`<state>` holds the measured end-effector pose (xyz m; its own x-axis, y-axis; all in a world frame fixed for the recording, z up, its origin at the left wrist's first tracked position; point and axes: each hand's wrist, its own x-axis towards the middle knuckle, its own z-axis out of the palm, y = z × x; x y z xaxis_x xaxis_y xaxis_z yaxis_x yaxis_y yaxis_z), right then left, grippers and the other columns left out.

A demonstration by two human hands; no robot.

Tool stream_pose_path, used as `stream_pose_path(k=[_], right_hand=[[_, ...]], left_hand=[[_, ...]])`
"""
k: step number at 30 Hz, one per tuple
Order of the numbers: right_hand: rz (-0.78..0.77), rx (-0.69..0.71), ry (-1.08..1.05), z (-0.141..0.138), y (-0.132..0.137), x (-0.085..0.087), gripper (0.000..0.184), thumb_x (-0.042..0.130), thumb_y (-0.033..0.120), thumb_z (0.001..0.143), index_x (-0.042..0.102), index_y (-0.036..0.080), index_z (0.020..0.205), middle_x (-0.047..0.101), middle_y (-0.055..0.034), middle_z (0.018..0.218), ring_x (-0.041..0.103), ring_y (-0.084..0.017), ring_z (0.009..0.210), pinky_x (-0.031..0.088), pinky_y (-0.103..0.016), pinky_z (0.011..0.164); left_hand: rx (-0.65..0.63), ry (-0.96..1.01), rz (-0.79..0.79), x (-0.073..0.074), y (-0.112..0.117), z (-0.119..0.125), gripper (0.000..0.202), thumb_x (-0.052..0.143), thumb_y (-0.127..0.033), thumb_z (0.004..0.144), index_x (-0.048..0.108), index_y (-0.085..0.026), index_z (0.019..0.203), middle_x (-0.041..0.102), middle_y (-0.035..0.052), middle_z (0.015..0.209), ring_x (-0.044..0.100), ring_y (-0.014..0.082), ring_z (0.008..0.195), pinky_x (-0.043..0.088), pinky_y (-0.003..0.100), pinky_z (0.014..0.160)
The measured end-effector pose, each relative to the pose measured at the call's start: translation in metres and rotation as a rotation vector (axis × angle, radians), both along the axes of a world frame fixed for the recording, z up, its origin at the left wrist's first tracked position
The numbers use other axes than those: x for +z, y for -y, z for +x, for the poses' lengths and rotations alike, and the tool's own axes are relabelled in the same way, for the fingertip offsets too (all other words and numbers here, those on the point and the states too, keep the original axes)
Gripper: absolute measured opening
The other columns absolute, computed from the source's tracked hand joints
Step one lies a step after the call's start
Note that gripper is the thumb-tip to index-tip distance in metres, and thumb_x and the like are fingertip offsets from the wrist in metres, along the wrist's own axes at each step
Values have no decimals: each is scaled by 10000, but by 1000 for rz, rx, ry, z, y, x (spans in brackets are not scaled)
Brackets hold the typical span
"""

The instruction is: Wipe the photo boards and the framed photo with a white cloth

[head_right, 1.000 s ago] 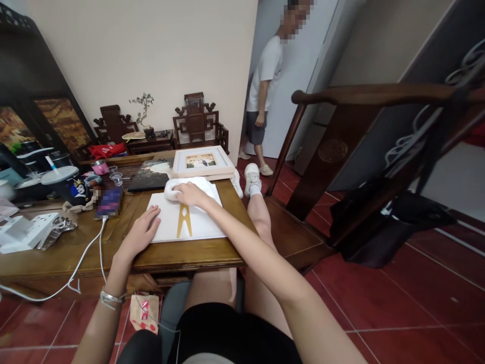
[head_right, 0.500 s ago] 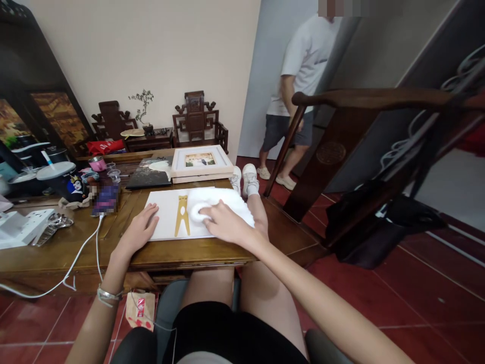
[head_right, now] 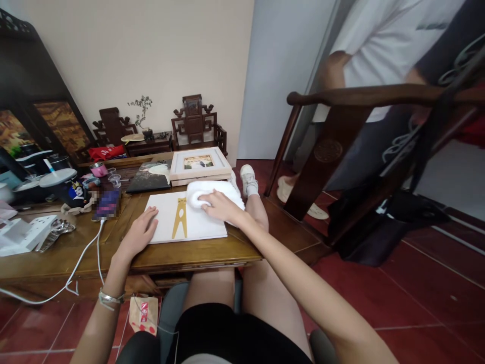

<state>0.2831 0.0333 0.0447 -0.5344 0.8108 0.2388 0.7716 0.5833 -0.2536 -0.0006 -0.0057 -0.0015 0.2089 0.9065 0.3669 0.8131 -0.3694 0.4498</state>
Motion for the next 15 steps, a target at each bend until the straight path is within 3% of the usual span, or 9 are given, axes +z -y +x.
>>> stream_pose_path(k=[4,7,11,15], right_hand=[[28,-18,-2,-7,-24,0,382,391,145,855,691,134,1091,727,-82,905,626,-256,914,334,-370,985],[30,-14,14,-8,-19,-2,376,405,138,842,695,134,1081,727,-77,854,636,-252,884,323,-364,1004],[38,39,62,-7,21,-1,318,414,121,823,694,136,973,713,-94,834,639,-269,919,301,-390,1043],[18,127,67,-5,76,7,290,409,98,809,676,163,901,698,-128,966,581,-288,1135,313,-417,1046]], left_hand=[[-7,7,15,-1,-1,-1,478,377,-364,925,582,-99,1265,512,181,1423,397,270,1391,297,468,1162],[-6,4,16,-1,-2,-2,475,382,-366,924,582,-103,1265,513,178,1423,398,270,1391,301,469,1160],[-2,-3,9,-2,-1,0,475,377,-357,926,579,-96,1267,507,186,1426,398,278,1390,311,481,1152],[3,22,12,-3,-1,1,455,391,-350,924,586,-118,1263,514,169,1424,395,276,1392,320,479,1148]])
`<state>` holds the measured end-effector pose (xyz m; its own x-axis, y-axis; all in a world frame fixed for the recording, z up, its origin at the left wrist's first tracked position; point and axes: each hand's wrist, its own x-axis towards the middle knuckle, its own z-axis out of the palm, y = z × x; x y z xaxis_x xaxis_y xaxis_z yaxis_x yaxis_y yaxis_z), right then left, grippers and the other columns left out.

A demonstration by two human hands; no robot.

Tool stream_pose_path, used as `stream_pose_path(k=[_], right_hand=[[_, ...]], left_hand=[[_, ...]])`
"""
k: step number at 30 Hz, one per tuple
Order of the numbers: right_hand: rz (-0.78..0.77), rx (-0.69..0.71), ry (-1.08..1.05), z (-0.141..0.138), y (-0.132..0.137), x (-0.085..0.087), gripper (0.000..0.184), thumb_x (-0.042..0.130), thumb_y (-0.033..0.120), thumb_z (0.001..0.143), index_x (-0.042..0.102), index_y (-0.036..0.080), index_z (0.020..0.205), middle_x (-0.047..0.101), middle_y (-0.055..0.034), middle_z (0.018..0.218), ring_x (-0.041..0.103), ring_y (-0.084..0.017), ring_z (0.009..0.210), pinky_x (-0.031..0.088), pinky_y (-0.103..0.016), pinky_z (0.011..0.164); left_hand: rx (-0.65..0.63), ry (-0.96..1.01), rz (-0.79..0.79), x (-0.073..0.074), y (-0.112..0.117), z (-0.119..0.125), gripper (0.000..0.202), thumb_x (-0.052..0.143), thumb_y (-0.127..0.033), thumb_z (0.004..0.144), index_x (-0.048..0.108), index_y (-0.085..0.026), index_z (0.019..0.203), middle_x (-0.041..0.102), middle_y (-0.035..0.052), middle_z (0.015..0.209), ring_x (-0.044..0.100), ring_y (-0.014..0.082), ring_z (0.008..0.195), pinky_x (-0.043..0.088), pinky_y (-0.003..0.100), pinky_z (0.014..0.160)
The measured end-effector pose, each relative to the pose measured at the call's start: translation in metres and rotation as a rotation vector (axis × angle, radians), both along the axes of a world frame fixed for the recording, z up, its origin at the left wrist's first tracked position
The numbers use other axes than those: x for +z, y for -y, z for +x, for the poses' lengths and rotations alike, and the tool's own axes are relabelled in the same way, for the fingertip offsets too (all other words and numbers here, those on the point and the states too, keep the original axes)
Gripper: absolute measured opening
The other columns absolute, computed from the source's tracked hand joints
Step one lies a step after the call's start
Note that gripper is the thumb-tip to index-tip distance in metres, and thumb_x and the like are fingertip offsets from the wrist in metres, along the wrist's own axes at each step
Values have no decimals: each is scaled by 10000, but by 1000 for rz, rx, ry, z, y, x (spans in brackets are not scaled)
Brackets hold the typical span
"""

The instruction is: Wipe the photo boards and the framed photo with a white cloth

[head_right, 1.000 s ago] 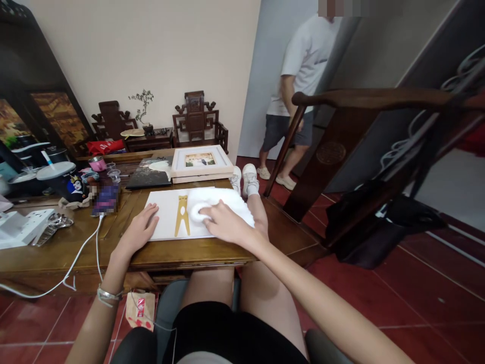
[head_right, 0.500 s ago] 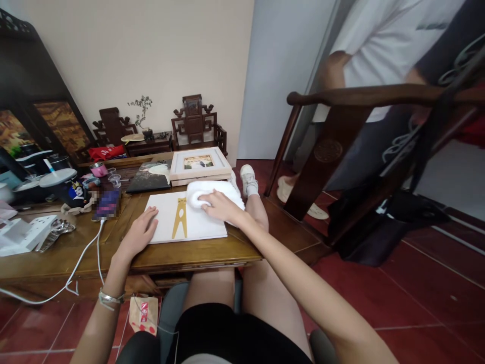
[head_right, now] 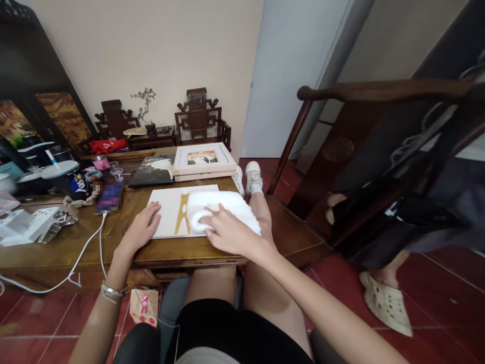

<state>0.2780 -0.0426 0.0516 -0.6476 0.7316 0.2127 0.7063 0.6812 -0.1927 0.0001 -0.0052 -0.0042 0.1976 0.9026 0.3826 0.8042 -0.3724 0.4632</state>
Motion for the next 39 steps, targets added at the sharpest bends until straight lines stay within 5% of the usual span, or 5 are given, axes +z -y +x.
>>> stream_pose_path(k=[8,14,23,32,39], right_hand=[[-76,-32,23,5,28,6,281,444,113,800,689,186,918,664,-138,1143,584,-290,1115,348,-428,1027],[-42,-51,-24,8,-39,-7,311,424,140,852,689,163,1011,702,-57,794,641,-249,834,323,-384,1032],[-30,-165,-81,-1,-126,-3,384,406,132,837,694,118,1090,703,-123,1138,600,-272,1022,365,-292,867],[-56,-18,-13,14,-44,1,255,410,127,822,661,171,825,633,-52,692,585,-226,766,371,-310,817],[-279,121,35,29,14,34,172,441,146,784,601,198,745,620,-45,741,577,-223,809,381,-311,783]], left_hand=[[2,-29,-16,1,0,0,471,377,-340,932,569,-86,1279,497,189,1434,380,277,1401,310,476,1154],[6,-34,1,-1,-1,-1,464,377,-341,929,573,-98,1274,509,184,1424,400,276,1389,315,482,1149],[-5,-67,-10,2,-1,-2,487,364,-341,937,560,-61,1282,498,188,1434,385,259,1399,290,434,1172],[-2,-87,-30,6,1,1,487,366,-311,936,544,-37,1296,488,203,1437,373,271,1405,279,454,1175],[10,-80,-34,7,1,3,477,370,-295,930,549,-40,1291,486,201,1439,375,267,1404,276,446,1178]])
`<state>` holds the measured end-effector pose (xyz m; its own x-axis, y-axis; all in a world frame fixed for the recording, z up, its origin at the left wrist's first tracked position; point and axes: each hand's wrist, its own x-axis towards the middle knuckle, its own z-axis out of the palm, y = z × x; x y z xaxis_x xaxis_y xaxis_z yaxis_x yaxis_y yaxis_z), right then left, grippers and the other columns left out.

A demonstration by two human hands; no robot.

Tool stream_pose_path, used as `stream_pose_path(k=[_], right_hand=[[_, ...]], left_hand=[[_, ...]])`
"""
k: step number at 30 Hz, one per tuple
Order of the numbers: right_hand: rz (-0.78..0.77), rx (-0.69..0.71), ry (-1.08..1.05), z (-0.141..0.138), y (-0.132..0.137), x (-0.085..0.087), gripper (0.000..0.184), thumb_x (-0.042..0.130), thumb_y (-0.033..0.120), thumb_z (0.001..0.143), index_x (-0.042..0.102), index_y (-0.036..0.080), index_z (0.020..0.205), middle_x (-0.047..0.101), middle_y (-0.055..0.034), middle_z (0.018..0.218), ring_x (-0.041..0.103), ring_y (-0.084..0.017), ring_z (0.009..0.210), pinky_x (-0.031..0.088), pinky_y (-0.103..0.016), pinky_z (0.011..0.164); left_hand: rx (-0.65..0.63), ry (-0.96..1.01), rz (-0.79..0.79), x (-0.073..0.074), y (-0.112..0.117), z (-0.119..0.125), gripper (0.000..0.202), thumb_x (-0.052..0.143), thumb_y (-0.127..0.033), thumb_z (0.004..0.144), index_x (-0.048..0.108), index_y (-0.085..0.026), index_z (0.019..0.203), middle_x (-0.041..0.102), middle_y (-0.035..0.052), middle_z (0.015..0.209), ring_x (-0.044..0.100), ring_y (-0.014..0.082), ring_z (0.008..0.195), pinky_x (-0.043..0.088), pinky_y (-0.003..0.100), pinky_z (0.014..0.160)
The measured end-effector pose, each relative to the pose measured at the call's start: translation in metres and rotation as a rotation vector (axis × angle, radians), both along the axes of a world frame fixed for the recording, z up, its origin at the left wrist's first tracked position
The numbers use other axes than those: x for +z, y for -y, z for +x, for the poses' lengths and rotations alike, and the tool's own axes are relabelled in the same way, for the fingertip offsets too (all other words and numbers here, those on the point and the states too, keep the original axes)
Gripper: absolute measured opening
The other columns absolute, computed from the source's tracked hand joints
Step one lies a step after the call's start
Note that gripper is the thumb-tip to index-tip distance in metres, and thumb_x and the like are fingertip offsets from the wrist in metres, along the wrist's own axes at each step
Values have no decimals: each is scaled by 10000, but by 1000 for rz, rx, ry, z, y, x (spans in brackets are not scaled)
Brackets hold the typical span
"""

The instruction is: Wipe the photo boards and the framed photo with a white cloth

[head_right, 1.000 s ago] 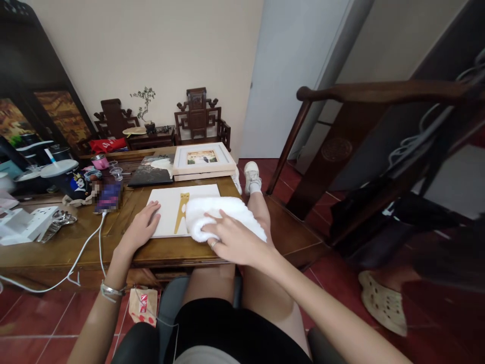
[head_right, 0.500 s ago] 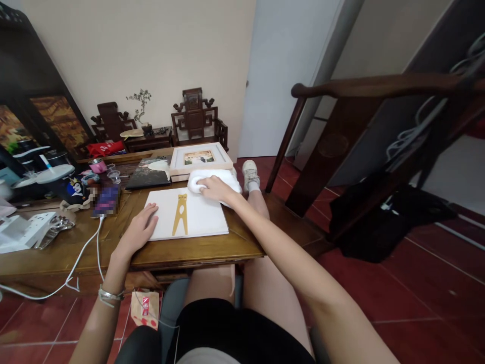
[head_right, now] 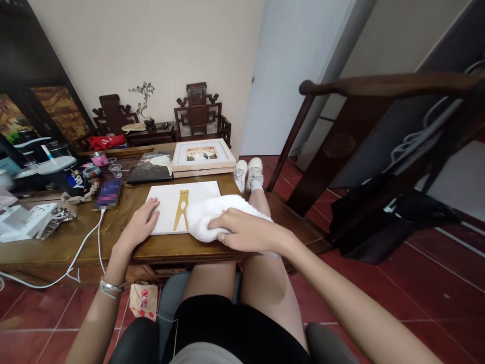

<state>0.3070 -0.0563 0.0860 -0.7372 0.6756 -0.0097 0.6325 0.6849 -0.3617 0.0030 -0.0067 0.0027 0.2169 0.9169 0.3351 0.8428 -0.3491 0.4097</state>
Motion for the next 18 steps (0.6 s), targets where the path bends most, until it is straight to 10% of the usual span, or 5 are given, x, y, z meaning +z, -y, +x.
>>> stream_pose_path(k=[11,18], right_hand=[[189,-195,-115,-19,-108,-31,236,416,144,799,649,170,824,658,-53,799,561,-214,777,363,-293,766],[248,-207,-104,-26,-97,-44,254,429,130,797,669,148,880,669,-74,779,574,-237,819,353,-302,830]], left_hand=[[-17,26,16,-2,-2,-3,509,376,-341,928,553,-32,1291,496,196,1432,386,269,1397,284,440,1177],[-28,40,23,-3,-3,-4,493,381,-344,928,562,-45,1276,507,196,1423,383,268,1399,287,444,1175]])
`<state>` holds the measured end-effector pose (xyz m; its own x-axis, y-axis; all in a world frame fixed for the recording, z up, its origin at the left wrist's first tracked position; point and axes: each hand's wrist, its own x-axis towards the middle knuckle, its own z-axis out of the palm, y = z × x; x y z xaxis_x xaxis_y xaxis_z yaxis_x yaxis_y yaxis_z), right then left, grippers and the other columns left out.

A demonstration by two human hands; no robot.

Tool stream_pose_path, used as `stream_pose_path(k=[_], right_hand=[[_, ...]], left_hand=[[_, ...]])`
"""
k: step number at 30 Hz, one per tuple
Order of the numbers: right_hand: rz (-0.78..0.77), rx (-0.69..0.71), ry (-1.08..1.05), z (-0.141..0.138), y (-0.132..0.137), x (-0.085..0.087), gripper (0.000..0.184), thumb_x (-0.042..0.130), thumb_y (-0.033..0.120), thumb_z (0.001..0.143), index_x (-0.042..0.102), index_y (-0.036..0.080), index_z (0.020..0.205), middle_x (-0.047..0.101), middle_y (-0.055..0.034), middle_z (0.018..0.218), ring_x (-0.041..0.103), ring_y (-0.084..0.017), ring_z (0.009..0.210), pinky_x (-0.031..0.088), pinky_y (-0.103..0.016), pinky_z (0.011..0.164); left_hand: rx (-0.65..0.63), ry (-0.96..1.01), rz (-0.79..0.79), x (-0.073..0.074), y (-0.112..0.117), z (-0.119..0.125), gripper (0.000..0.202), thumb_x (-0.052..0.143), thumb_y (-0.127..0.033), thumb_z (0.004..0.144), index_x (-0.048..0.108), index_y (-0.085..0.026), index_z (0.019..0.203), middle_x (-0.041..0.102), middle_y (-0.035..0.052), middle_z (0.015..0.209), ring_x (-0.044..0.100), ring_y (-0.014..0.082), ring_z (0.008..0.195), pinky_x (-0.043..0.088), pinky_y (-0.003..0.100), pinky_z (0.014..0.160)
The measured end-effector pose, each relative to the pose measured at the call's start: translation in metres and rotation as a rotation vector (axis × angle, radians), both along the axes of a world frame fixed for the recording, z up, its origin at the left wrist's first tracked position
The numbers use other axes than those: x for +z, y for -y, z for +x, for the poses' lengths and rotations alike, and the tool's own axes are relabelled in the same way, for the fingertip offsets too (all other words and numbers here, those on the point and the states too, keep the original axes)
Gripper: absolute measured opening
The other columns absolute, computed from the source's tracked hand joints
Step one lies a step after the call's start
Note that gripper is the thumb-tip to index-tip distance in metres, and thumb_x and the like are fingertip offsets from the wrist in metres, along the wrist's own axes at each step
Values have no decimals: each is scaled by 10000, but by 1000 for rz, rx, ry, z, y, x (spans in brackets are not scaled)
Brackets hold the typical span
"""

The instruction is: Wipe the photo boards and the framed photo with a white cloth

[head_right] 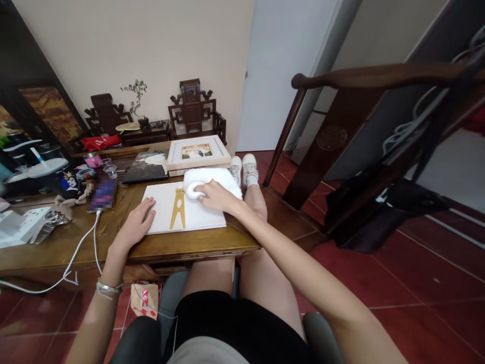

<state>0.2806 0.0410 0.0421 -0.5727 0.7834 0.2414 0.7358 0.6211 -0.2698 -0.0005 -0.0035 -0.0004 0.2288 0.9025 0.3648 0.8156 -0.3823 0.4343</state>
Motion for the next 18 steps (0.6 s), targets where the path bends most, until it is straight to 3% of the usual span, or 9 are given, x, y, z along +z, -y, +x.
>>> stream_pose_path(k=[6,10,14,18], right_hand=[[-78,45,61,2,72,20,210,419,119,799,612,185,752,609,-45,690,555,-203,714,337,-282,699],[-160,79,144,3,111,38,169,466,145,779,627,193,765,609,-51,685,555,-210,707,320,-291,673],[-224,111,138,6,106,44,186,461,130,767,634,195,752,601,-36,643,545,-199,664,318,-287,651],[-199,111,79,8,67,36,219,450,129,778,659,182,812,638,-40,717,567,-210,741,345,-282,716]], left_hand=[[8,-20,-4,-1,0,1,501,373,-338,929,553,-40,1289,500,194,1430,387,266,1397,277,437,1179],[11,-29,5,0,1,1,489,372,-336,929,558,-52,1281,507,190,1425,397,262,1391,289,438,1173],[4,-25,11,0,1,1,466,375,-337,931,566,-85,1273,515,172,1423,403,263,1388,290,460,1170],[9,-24,1,0,1,1,472,374,-334,932,560,-75,1279,511,179,1425,394,264,1393,284,457,1174]])
